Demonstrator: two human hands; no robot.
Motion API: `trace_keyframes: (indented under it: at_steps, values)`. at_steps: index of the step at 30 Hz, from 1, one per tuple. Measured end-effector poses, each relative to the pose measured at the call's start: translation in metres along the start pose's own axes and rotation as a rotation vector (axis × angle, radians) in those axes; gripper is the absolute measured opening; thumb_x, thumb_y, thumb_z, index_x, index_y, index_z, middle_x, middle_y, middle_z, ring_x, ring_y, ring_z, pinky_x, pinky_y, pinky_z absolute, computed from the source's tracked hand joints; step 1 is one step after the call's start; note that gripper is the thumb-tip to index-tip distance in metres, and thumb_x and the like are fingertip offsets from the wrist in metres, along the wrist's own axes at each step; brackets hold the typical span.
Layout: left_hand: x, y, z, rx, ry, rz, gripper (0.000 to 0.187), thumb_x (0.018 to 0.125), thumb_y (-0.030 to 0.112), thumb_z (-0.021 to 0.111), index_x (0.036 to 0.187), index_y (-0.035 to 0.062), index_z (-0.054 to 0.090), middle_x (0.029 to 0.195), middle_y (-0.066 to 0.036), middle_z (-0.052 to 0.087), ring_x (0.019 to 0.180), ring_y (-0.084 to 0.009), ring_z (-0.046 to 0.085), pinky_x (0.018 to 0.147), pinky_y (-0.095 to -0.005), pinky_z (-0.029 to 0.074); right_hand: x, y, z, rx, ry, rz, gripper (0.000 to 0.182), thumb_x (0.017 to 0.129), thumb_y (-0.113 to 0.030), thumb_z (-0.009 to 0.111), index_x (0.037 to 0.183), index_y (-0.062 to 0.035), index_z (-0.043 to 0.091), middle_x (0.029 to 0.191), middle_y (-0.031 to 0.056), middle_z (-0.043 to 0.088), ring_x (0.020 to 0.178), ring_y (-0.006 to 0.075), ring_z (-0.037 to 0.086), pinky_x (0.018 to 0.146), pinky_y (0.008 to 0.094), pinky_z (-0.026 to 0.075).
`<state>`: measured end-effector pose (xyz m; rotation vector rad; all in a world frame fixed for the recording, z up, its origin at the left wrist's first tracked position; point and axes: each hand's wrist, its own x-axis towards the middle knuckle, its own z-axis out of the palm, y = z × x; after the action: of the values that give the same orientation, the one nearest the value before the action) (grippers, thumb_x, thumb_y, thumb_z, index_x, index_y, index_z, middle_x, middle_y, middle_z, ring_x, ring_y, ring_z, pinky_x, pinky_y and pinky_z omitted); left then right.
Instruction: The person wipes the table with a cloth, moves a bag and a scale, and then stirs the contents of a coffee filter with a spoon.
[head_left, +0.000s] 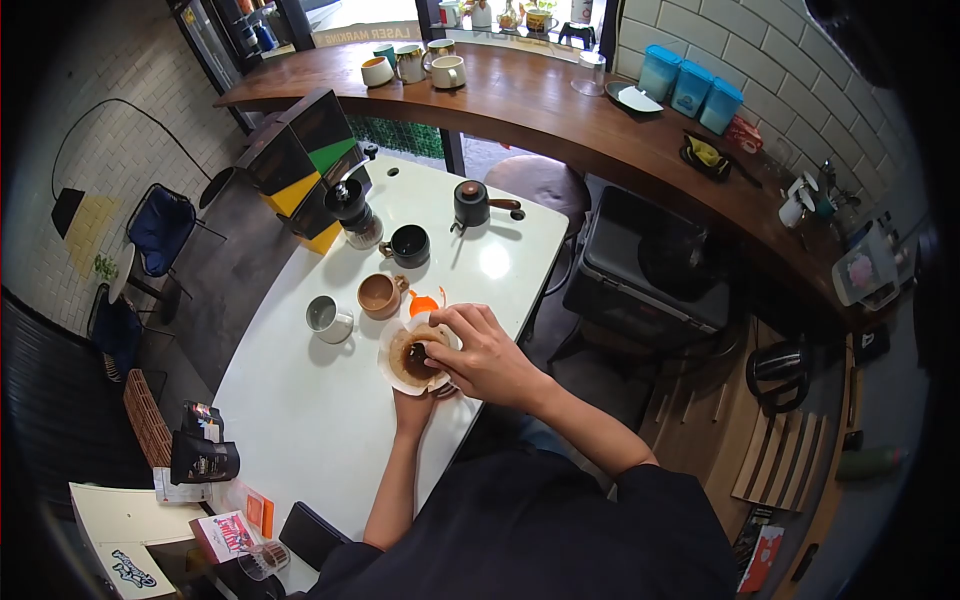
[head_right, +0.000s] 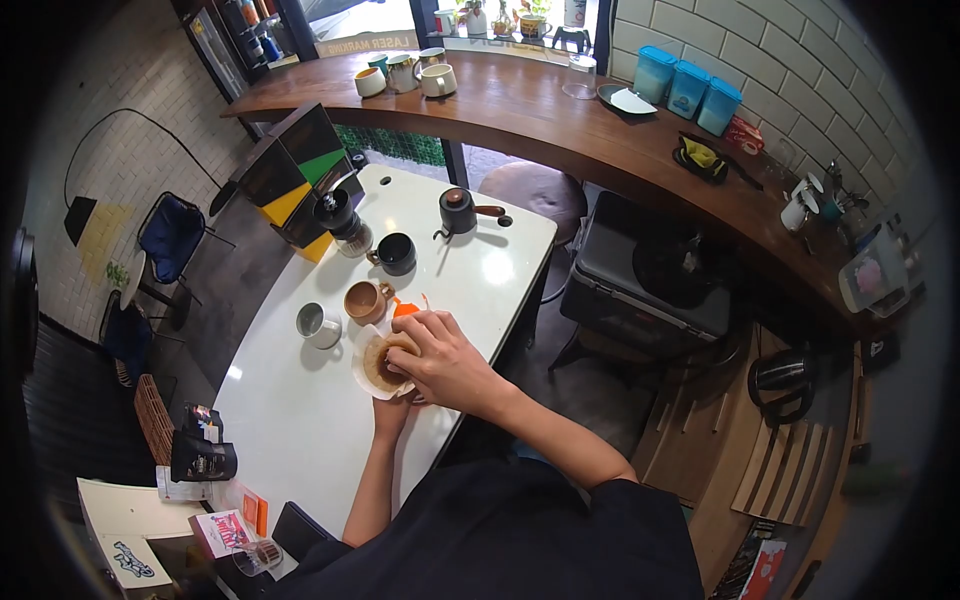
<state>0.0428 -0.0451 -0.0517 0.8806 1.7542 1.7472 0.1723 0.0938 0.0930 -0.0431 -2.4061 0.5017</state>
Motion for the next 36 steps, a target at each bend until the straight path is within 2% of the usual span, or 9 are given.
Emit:
trace_keyframes:
  at_steps: [12, 19, 21, 33, 36]
  values:
    - [0.000, 0.002, -0.001, 0.023, -0.008, 0.002, 0.068, 0.088, 0.009, 0.083, 0.147, 0.0039, 0.050, 0.142, -0.011, 0.061, 0.129, -0.0238, 0.061, 0.109, -0.0380, 0.049, -0.007, -0.003, 0.012, 0.047, -0.043, 0.040, 0.019, 0.088, -0.018, 0.075, 0.104, -0.0085, 0.070, 0.128, 0.0140, 0.058, 0.120, 0.0347, 0.055, 0.104, 0.0478, 0.044]
    - [0.000, -0.002, -0.001, 0.071, -0.005, 0.042, 0.068, 0.088, 0.009, 0.083, 0.147, 0.0040, 0.049, 0.143, -0.012, 0.060, 0.131, -0.0238, 0.060, 0.110, -0.0381, 0.049, -0.008, -0.004, 0.012, 0.072, -0.073, 0.069, 0.019, 0.091, -0.022, 0.074, 0.102, -0.0066, 0.068, 0.128, 0.0136, 0.057, 0.121, 0.0337, 0.054, 0.104, 0.0472, 0.043]
    - [-0.001, 0.001, 0.000, 0.003, -0.005, 0.036, 0.067, 0.089, 0.009, 0.082, 0.147, 0.0036, 0.050, 0.143, -0.012, 0.060, 0.130, -0.0241, 0.060, 0.109, -0.0380, 0.049, -0.008, -0.004, 0.012, 0.065, -0.077, 0.070, 0.020, 0.093, -0.023, 0.073, 0.102, -0.0058, 0.068, 0.128, 0.0135, 0.056, 0.121, 0.0330, 0.054, 0.103, 0.0465, 0.043]
    - [0.000, -0.002, -0.001, 0.046, 0.011, 0.008, 0.062, 0.089, 0.008, 0.082, 0.144, 0.0021, 0.053, 0.141, -0.012, 0.062, 0.129, -0.0242, 0.062, 0.109, -0.0383, 0.049, -0.007, -0.003, 0.011, -0.004, -0.070, 0.085, 0.021, 0.095, -0.026, 0.071, 0.102, -0.0066, 0.066, 0.129, 0.0135, 0.057, 0.123, 0.0336, 0.054, 0.104, 0.0461, 0.042]
    - [-0.001, 0.001, -0.002, 0.036, 0.000, 0.033, 0.063, 0.088, 0.007, 0.082, 0.144, 0.0015, 0.053, 0.141, -0.013, 0.063, 0.129, -0.0245, 0.061, 0.109, -0.0383, 0.049, -0.006, -0.003, 0.012, -0.015, -0.077, 0.092, 0.020, 0.094, -0.025, 0.074, 0.104, -0.0088, 0.069, 0.130, 0.0137, 0.057, 0.124, 0.0338, 0.053, 0.106, 0.0469, 0.042]
